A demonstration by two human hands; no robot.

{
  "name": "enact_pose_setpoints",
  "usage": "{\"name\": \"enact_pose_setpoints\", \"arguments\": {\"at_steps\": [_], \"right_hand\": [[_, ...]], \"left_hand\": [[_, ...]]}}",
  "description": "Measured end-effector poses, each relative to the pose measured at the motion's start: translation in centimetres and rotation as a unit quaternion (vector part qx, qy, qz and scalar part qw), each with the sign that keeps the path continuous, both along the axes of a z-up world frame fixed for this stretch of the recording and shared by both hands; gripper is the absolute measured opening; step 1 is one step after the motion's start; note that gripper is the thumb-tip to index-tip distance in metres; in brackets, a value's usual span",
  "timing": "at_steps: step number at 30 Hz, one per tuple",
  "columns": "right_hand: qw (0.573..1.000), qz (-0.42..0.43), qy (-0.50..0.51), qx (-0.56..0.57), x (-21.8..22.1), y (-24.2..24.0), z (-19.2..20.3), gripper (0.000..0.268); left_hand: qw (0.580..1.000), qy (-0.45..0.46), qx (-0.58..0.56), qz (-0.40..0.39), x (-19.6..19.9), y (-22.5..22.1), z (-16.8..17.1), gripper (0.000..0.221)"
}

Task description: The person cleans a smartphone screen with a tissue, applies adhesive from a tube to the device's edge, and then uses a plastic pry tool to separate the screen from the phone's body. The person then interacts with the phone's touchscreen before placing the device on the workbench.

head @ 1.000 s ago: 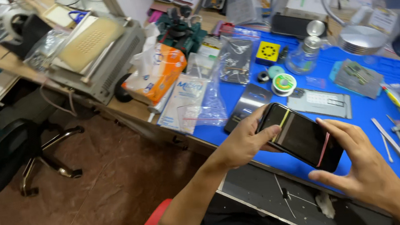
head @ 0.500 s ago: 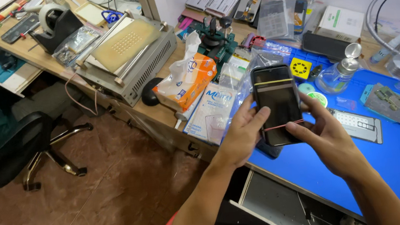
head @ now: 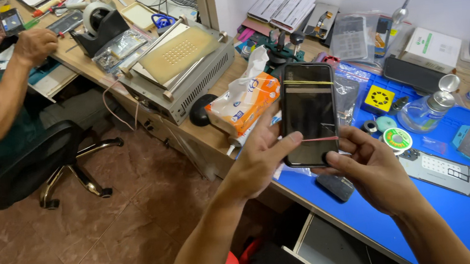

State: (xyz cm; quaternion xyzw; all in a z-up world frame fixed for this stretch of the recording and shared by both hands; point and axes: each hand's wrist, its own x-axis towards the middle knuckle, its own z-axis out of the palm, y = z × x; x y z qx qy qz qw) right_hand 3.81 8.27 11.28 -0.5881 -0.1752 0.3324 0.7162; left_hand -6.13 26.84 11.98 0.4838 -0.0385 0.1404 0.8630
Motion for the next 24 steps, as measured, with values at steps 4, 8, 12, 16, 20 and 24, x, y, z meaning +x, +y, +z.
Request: {"name": "enact_pose_setpoints", "arguments": {"at_steps": [4, 8, 12, 16, 20, 24], "right_hand": [[0.998, -0.006, -0.050, 0.026, -1.6, 5.8, -0.2, 0.055], [0.985, 0.011, -0.169, 0.047, -3.9, 11.8, -0.6, 0.064], [0.953, 0.137, -0.268, -0.013, -4.7, 13.5, 0.7, 0.099], [0.895, 0.166, -0.402, -0.095, -4.4, 8.1, 1.7, 0.090], [0.829, 0.241, -0.430, -0.266, -2.1, 1.3, -2.4, 0.075], [0.824, 0.182, -0.312, -0.437, -0.4, -4.8, -6.6, 0.081]], "left_hand": [[0.966, 0.027, 0.227, 0.124, -1.4, 4.3, 2.6, 0.057], [0.882, 0.159, 0.380, 0.231, -1.2, 7.1, 4.1, 0.097], [0.861, 0.201, 0.374, 0.282, 0.8, 12.3, 2.4, 0.092], [0.743, 0.272, 0.488, 0.368, 1.0, 19.4, 4.6, 0.108], [0.692, 0.301, 0.595, 0.276, 4.4, 26.9, 4.9, 0.106], [0.626, 0.286, 0.684, 0.244, 7.2, 30.7, 3.0, 0.104]]}}
